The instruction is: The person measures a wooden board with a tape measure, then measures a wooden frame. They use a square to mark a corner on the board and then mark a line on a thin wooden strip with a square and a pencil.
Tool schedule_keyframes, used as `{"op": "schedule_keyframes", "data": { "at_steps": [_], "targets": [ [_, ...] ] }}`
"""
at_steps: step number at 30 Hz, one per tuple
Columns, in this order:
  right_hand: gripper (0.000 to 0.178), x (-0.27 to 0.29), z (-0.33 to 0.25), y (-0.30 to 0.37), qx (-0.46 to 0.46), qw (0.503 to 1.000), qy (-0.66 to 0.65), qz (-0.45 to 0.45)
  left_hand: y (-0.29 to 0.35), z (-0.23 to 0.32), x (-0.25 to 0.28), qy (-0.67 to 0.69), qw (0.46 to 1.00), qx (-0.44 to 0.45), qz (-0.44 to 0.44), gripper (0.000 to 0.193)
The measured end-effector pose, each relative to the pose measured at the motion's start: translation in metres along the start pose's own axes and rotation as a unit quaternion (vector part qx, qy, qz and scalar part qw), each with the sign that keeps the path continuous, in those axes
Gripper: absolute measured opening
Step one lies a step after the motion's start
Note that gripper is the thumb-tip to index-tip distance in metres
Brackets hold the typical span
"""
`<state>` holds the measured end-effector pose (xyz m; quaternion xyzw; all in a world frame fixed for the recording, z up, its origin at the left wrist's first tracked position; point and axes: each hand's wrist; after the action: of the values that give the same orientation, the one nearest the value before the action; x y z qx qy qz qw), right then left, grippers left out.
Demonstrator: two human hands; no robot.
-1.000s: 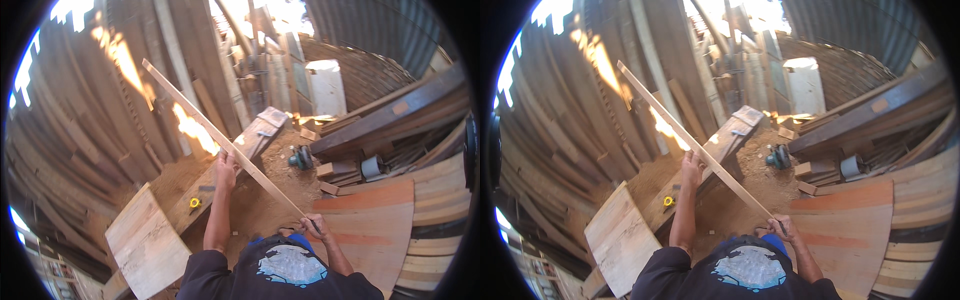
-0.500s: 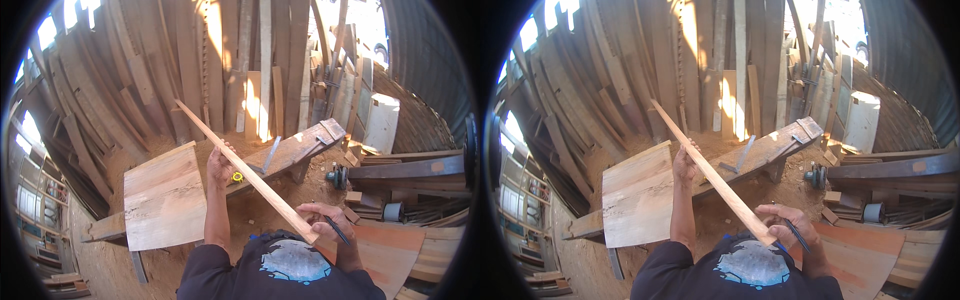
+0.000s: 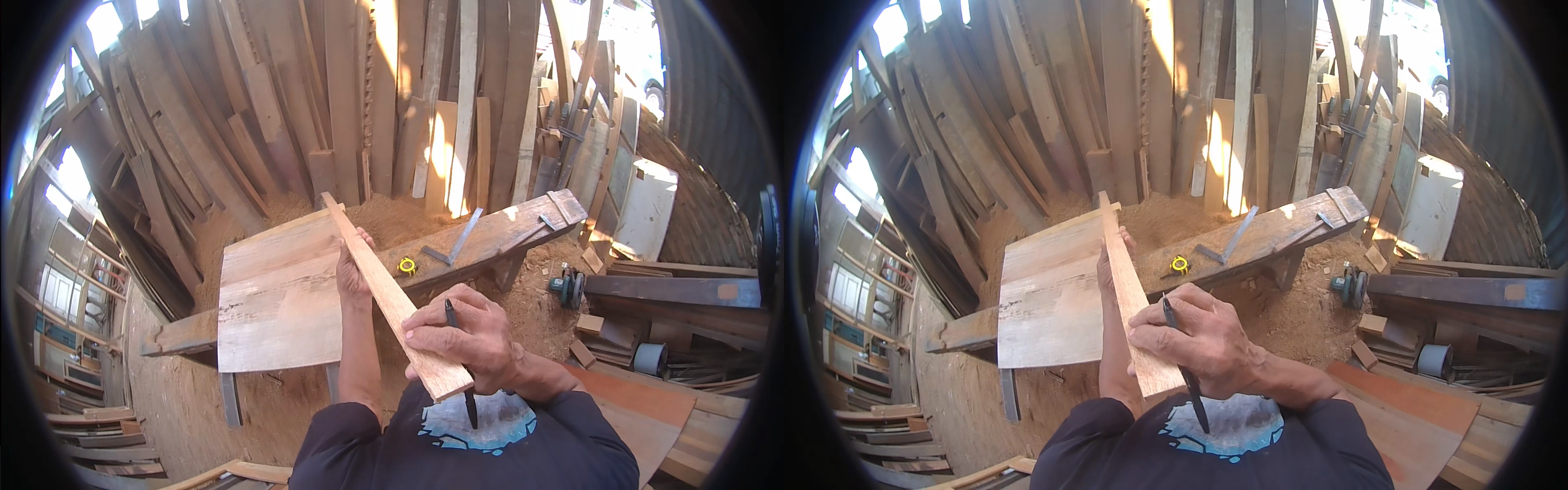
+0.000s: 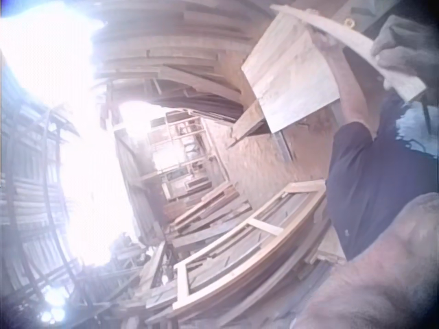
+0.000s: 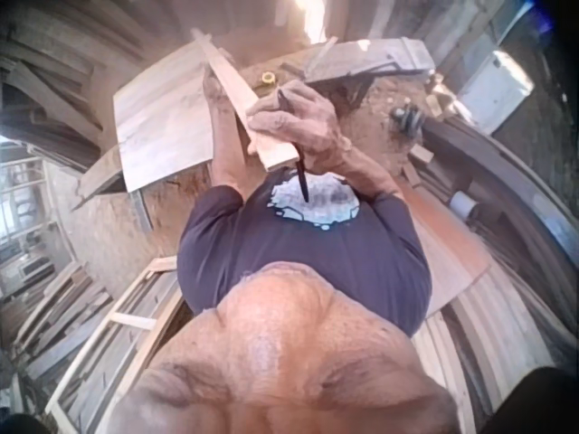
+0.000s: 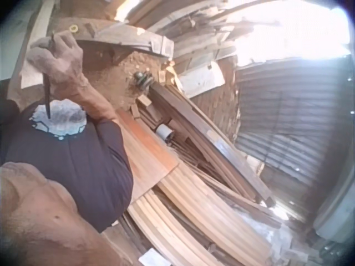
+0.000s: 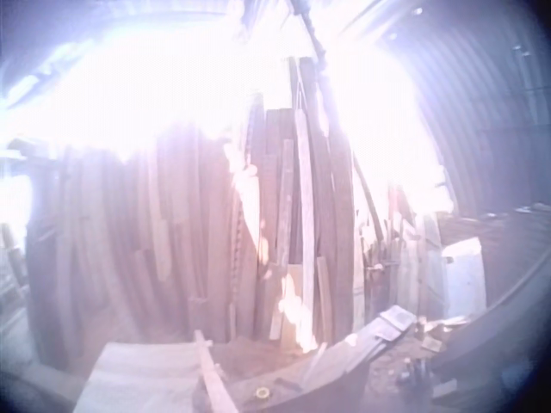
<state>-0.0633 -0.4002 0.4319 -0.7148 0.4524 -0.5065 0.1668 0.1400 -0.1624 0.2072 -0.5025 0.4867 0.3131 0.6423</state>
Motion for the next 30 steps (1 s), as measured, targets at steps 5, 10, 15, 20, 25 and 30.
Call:
{"op": "schedule_keyframes", "data": {
  "at_steps": [5,10,15,20,25,30],
  "targets": [
    [0.044,-0.009,0.004,-0.001,-0.016,0.999,0.021,0.026,0.005,-0.004,-0.016,-0.076,0.997,-0.021,0.007,0.039],
    [0.041,-0.011,0.009,-0.006,-0.020,0.997,0.013,0.072,0.004,-0.010,-0.023,-0.069,0.997,-0.018,0.022,0.039],
    [0.033,-0.006,0.004,-0.009,-0.026,0.997,-0.026,0.069,0.008,-0.009,-0.028,-0.100,0.992,-0.020,0.075,0.040],
    [0.033,-0.006,0.005,0.000,-0.039,0.996,-0.043,0.066,0.010,-0.032,-0.047,-0.099,0.992,-0.020,0.073,0.038],
    [0.040,-0.008,-0.003,0.008,-0.105,0.989,-0.049,0.094,0.002,-0.028,-0.044,-0.001,0.999,0.035,0.021,0.030],
    [0.048,-0.005,-0.001,0.014,-0.094,0.985,-0.047,0.137,-0.009,-0.025,-0.052,-0.214,0.966,0.070,0.124,0.023]
  ]
}}
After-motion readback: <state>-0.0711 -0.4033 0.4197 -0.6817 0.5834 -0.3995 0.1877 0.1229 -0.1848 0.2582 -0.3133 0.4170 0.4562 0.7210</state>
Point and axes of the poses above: each hand's wrist, its own y-axis away from the middle knuckle, its own x-axis out of the back of the hand, z = x × y, and after that the axes turned 14 degrees about -z, right-handed
